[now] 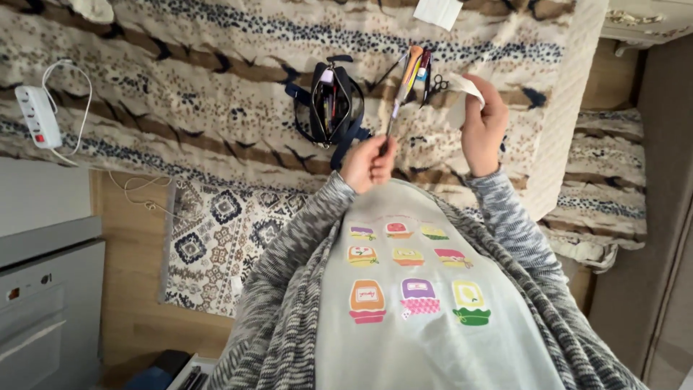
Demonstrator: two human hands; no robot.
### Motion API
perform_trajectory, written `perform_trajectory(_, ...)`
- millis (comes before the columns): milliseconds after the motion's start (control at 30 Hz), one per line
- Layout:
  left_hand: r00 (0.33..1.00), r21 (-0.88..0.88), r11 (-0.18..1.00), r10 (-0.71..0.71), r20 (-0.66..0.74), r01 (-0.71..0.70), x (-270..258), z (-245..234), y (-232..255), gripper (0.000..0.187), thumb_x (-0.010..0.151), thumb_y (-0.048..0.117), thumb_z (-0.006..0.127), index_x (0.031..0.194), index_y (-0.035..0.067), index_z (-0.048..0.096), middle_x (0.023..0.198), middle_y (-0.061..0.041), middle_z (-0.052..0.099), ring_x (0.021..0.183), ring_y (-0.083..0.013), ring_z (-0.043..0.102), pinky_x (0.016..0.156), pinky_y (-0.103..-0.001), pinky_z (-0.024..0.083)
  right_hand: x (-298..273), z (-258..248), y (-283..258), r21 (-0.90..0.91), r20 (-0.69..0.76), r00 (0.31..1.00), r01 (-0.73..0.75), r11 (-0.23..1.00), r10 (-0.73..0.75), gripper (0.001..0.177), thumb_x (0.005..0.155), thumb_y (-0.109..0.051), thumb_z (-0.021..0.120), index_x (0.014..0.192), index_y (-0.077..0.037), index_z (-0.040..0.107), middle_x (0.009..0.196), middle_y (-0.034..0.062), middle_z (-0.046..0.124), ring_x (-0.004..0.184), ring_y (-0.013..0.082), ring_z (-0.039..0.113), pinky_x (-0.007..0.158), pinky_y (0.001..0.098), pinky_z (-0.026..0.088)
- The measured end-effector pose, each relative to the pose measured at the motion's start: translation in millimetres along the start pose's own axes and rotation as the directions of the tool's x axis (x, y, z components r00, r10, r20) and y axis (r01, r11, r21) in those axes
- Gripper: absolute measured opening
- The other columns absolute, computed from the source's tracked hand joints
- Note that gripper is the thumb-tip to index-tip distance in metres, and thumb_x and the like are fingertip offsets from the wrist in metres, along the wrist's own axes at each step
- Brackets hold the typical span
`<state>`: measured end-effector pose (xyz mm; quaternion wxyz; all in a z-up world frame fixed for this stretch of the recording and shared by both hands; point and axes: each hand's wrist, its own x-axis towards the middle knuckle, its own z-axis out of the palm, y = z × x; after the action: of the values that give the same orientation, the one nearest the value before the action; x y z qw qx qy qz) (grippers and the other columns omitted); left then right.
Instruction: The person is removing items from a small black bag, inspecting them, and cleaning a wallet with a wet wipe.
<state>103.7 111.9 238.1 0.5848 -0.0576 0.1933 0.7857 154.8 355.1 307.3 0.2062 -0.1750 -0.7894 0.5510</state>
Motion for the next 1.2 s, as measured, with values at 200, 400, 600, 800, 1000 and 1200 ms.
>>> perform_trajectory(200, 0.852, 0.542, 0.823, 0.399, -0.338, -0.171, 19.9, -200.8, 1.3, 0.027, 0.108, 0.025, 0.049, 0.110, 0.004, 0.065, 0.077, 0.000, 0.061, 0.062, -0.0099, 0.054, 0.056, -0.028, 0.046, -24.5, -3.7, 21.8, -0.031, 0.096, 0.995, 0.006, 0.999, -0.003, 0.022, 0.112, -0.007, 0.055, 0.128, 0.000, 0.069, 0.107, 0.0041, 0.072, 0.090, 0.0088, 0.062, 0.076, 0.0277, 0.051)
perform_trajectory(400, 0.797, 0.532, 0.841, 0.386, -0.466, -0.096, 14.5, -226.8, -4.7, 0.027, 0.103, 0.020, 0.063, 0.123, 0.002, 0.068, 0.104, -0.008, 0.077, 0.084, -0.0113, 0.070, 0.071, -0.025, 0.057, -37.8, 18.6, 36.8, -0.180, 0.144, 0.987, -0.037, 0.983, 0.064, 0.029, 0.106, -0.006, 0.057, 0.132, -0.002, 0.069, 0.108, 0.0130, 0.076, 0.091, 0.0156, 0.068, 0.079, 0.0293, 0.054)
perform_trajectory(600, 0.875, 0.429, 0.885, 0.343, -0.342, -0.179, 24.4, -159.3, -13.5, 0.029, 0.101, 0.014, 0.065, 0.125, -0.001, 0.067, 0.108, -0.009, 0.077, 0.091, -0.0145, 0.074, 0.081, -0.028, 0.061, -18.6, 100.9, -11.9, -0.312, 0.339, 0.924, 0.289, 0.905, -0.178, 0.039, 0.091, 0.003, 0.064, 0.129, -0.002, 0.072, 0.102, 0.0218, 0.073, 0.086, 0.0375, 0.069, 0.078, 0.0435, 0.053)
perform_trajectory(800, 0.856, 0.527, 0.820, 0.423, -0.299, -0.221, 2.6, -128.4, -4.6, 0.025, 0.102, 0.012, 0.067, 0.121, -0.004, 0.070, 0.102, -0.007, 0.074, 0.087, -0.0127, 0.069, 0.079, -0.027, 0.058, -33.1, 115.0, 20.1, -0.141, 0.467, 0.843, 0.368, 0.919, -0.267, 0.019, 0.089, 0.000, 0.064, 0.107, 0.002, 0.068, 0.094, 0.0214, 0.063, 0.088, 0.0408, 0.063, 0.081, 0.0450, 0.051)
perform_trajectory(1000, 0.911, 0.482, 0.857, 0.331, -0.246, -0.182, -1.2, -127.1, -9.0, 0.025, 0.100, 0.011, 0.069, 0.119, -0.005, 0.070, 0.099, -0.007, 0.075, 0.084, -0.0122, 0.069, 0.079, -0.027, 0.058, -30.0, 107.1, 103.1, 0.132, 0.482, 0.831, -0.383, 0.914, 0.278, 0.016, 0.103, -0.007, 0.055, 0.101, 0.000, 0.069, 0.082, -0.0020, 0.061, 0.073, 0.0098, 0.053, 0.064, 0.0286, 0.041)
perform_trajectory(1200, 0.938, 0.534, 0.839, 0.261, -0.227, -0.104, -6.7, -102.6, 0.3, 0.026, 0.096, 0.009, 0.072, 0.116, -0.007, 0.072, 0.094, -0.009, 0.077, 0.080, -0.0129, 0.069, 0.075, -0.026, 0.056, -20.2, 107.5, 46.5, 0.173, 0.589, 0.671, -0.650, 0.740, 0.451, 0.025, 0.099, -0.028, 0.069, 0.114, -0.009, 0.077, 0.081, -0.0100, 0.063, 0.064, -0.0012, 0.046, 0.054, 0.0196, 0.036)
